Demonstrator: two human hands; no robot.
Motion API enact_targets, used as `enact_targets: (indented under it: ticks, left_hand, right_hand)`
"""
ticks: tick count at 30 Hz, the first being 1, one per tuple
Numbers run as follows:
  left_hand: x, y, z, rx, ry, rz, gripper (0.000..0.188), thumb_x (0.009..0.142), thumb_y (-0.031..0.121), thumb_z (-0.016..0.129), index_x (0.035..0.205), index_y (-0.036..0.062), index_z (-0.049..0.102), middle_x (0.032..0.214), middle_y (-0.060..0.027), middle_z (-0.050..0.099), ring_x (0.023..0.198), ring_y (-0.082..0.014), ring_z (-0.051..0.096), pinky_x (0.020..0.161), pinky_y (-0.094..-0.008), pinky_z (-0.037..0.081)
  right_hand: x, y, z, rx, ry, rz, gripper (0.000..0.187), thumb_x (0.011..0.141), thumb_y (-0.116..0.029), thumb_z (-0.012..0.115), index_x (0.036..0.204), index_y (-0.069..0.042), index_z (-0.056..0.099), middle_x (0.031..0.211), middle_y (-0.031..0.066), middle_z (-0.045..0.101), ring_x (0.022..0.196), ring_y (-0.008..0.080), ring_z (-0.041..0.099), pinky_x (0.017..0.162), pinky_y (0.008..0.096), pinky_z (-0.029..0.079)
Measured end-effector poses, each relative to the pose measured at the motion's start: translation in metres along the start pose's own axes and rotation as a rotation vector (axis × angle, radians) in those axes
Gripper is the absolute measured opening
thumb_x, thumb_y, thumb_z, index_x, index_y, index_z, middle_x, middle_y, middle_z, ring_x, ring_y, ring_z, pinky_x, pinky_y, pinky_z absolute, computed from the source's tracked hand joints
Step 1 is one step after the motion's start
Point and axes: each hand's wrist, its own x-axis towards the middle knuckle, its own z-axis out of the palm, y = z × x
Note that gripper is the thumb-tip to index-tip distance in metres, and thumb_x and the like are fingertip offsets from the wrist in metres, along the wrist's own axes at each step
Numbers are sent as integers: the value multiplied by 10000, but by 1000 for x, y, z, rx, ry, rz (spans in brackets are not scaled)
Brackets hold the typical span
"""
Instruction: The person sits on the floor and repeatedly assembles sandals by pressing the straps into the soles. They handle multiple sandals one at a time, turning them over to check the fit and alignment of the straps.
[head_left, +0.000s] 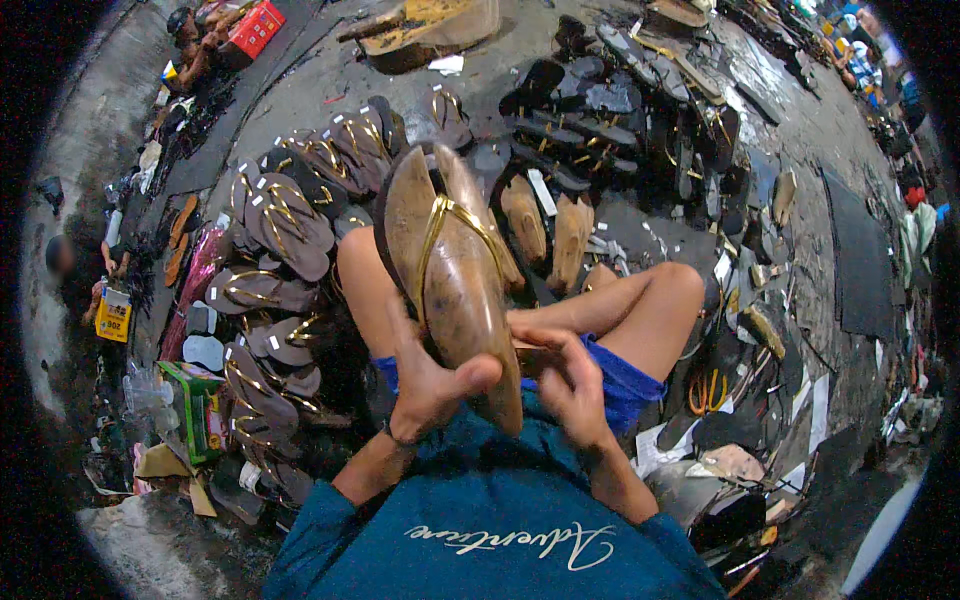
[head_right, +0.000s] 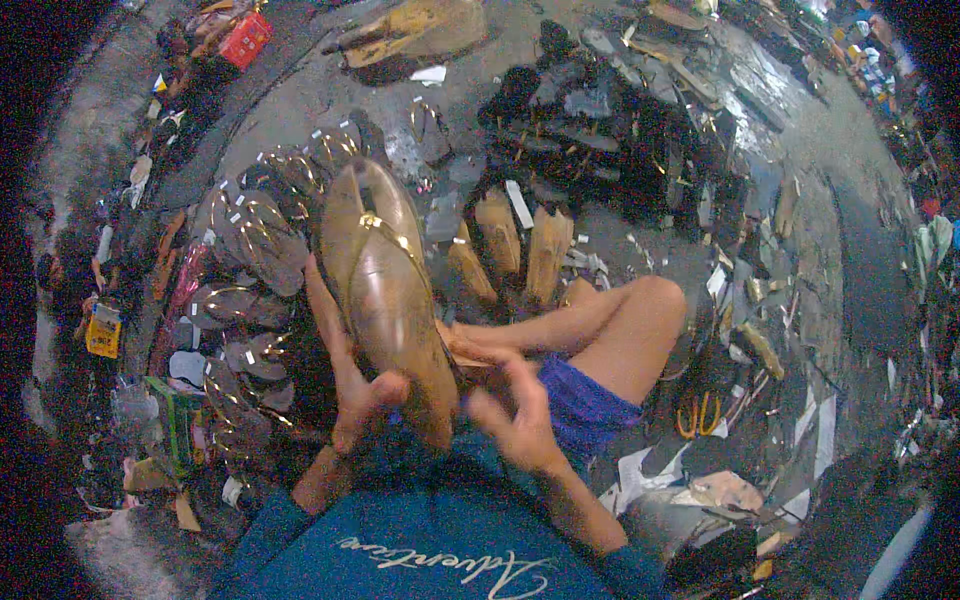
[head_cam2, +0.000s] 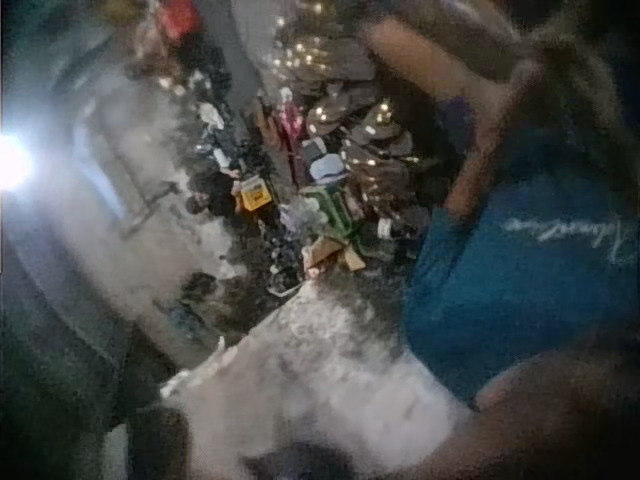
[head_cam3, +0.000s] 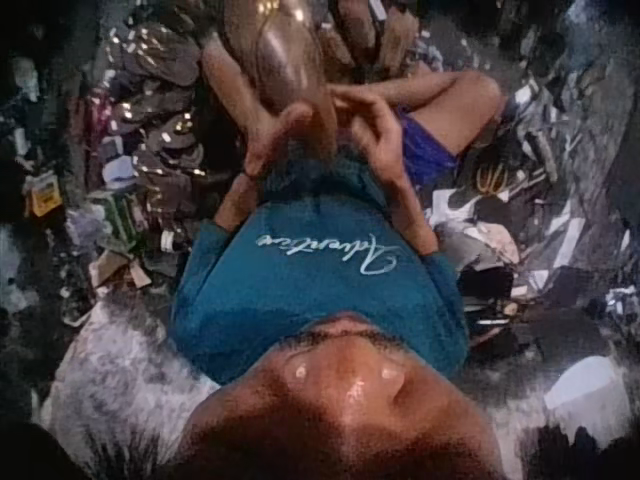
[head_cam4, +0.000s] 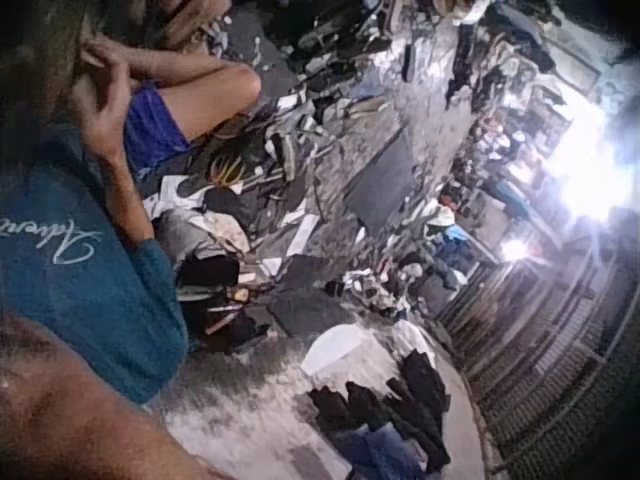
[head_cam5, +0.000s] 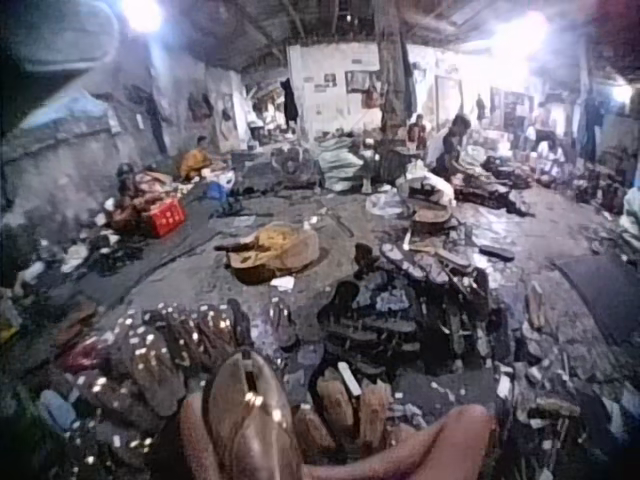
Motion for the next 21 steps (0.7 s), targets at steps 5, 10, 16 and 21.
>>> enact_targets:
  ticks: [5, 10, 16, 21]
  left_hand:
    - [6, -35, -8, 422, -38, 82, 1251, 516, 457, 932, 1380, -14, 160, 1276, -177, 425, 1179, -281, 488, 1031, -403, 406]
    - [-3, -11, -9, 618, -267, 108, 1380, 478, 450, 945, 1434, -44, 82, 1346, -207, 394, 1237, -296, 450, 1076, -393, 356]
    - [15, -6, -18, 883, -376, 299, 345, 932, 353, 591, 1024, 34, 685, 960, -123, 665, 853, -265, 598, 825, -382, 443]
    - [-23, -8, -4, 524, -599, -271, 249, 1003, 200, 447, 952, 5, 593, 752, -66, 591, 691, -172, 550, 638, -337, 457]
  right_hand:
    - [-8, 12, -7, -668, -178, -131, 1034, 669, -281, 862, 1453, 12, 255, 1452, 178, 367, 1364, 302, 344, 1119, 396, 273]
    - [-11, -8, -4, -89, -205, 65, 1320, 566, -446, 902, 1494, 17, 87, 1502, 188, 288, 1405, 291, 266, 1154, 418, 214]
    - [-14, 12, -4, 764, 90, -6, 1049, 572, -292, 694, 1458, 7, 217, 1369, 235, 430, 1205, 369, 495, 1023, 482, 423]
    - [-57, -22, -2, 830, 293, 222, 1005, 588, -287, 688, 1430, 37, 245, 1292, 270, 490, 1128, 381, 554, 956, 490, 482]
